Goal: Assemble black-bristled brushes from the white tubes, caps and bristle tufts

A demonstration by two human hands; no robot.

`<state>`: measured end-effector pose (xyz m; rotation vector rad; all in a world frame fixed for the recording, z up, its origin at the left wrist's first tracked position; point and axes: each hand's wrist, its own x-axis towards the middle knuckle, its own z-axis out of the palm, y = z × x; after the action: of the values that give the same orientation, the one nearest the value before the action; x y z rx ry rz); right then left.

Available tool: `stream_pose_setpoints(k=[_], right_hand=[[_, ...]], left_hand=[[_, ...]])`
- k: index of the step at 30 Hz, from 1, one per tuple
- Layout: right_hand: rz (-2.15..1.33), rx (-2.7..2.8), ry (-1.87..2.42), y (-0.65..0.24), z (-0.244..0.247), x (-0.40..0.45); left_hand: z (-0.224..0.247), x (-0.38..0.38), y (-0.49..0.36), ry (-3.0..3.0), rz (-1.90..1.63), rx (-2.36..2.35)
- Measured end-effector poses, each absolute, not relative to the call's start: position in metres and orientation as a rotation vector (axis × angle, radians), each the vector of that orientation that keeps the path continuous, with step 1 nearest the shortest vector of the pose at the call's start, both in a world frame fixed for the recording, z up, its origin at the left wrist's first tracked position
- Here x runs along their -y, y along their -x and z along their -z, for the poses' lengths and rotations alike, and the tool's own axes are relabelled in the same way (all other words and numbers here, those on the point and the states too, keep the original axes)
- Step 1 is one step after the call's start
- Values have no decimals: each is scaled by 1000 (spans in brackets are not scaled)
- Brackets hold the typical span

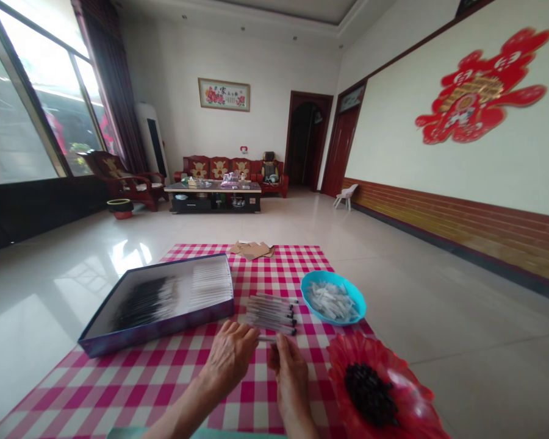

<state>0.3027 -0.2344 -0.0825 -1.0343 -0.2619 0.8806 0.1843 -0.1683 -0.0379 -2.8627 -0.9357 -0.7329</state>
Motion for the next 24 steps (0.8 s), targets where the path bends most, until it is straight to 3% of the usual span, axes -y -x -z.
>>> stream_pose_setpoints(k=[6, 15, 24], right_hand=[[-906, 391, 1108, -307, 83, 238], [-900, 672, 1215, -324, 73, 245], [-900, 449, 1184, -309, 76, 238]], left_hand=[[63, 179, -193, 2929, 784, 962], [41, 171, -184, 3446, 864, 975], [64, 183, -193, 3080, 682, 1232]])
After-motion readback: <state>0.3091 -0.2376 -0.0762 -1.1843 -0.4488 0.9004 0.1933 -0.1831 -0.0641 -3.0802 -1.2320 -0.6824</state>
